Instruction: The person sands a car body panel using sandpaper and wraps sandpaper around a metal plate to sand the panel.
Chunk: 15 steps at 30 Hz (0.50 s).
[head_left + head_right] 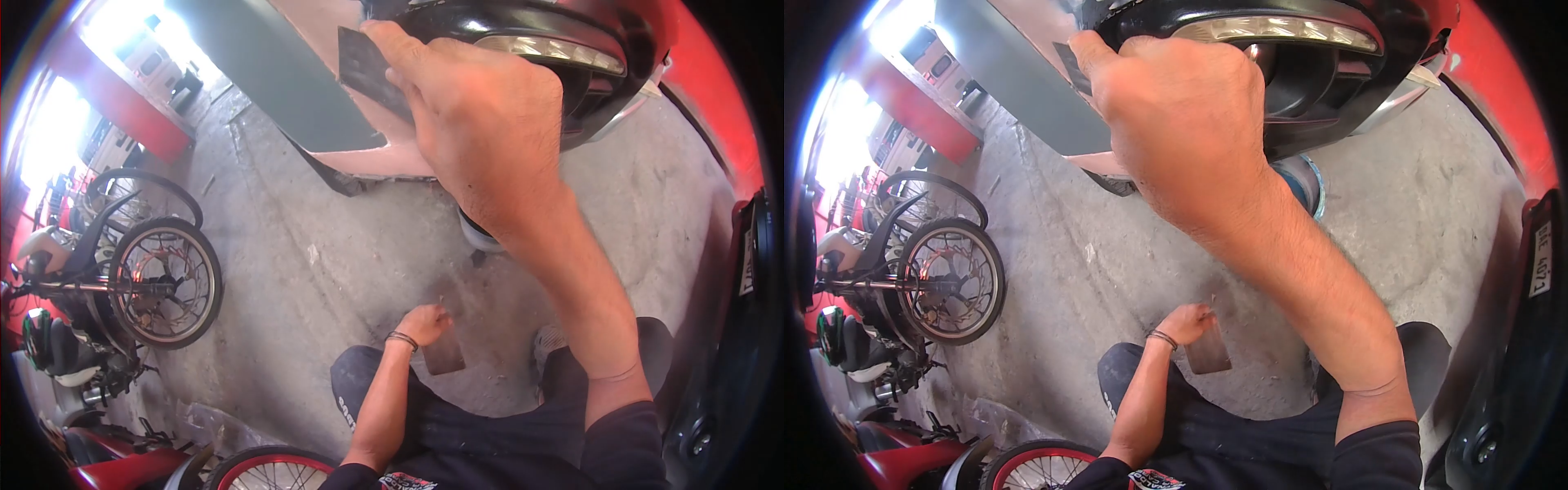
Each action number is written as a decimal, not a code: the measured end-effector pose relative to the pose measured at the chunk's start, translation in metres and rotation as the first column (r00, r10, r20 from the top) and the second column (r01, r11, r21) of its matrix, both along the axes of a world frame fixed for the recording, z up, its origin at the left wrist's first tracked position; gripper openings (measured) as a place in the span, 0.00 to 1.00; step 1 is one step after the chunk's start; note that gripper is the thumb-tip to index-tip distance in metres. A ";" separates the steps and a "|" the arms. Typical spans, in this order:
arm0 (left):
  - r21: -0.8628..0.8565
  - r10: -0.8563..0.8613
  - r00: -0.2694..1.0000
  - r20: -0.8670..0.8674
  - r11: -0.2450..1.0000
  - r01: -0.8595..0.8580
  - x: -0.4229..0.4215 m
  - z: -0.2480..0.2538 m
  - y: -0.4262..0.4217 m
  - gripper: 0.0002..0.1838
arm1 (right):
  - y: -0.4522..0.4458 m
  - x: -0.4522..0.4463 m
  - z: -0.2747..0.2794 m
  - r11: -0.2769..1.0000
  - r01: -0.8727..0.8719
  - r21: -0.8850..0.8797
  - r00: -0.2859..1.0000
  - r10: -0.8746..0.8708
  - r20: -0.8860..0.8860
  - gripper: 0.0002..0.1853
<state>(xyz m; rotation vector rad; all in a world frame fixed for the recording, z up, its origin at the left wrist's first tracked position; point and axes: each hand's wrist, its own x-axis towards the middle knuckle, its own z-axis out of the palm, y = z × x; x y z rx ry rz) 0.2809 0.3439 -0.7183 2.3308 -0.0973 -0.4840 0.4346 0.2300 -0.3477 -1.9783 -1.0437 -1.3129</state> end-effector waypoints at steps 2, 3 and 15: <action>-0.005 -0.003 1.000 -0.004 1.000 0.003 0.001 0.001 -0.001 0.18 | -0.002 -0.005 0.007 1.000 0.014 -0.006 1.000 -0.014 -0.002 0.31; -0.008 -0.007 1.000 -0.003 1.000 0.007 0.002 -0.001 -0.002 0.19 | -0.006 -0.013 0.013 0.999 0.030 -0.027 0.999 -0.031 -0.014 0.31; -0.013 0.033 0.999 -0.017 0.999 -0.034 0.006 -0.006 0.002 0.18 | -0.003 -0.001 0.002 0.989 0.098 -0.108 0.994 -0.093 0.052 0.21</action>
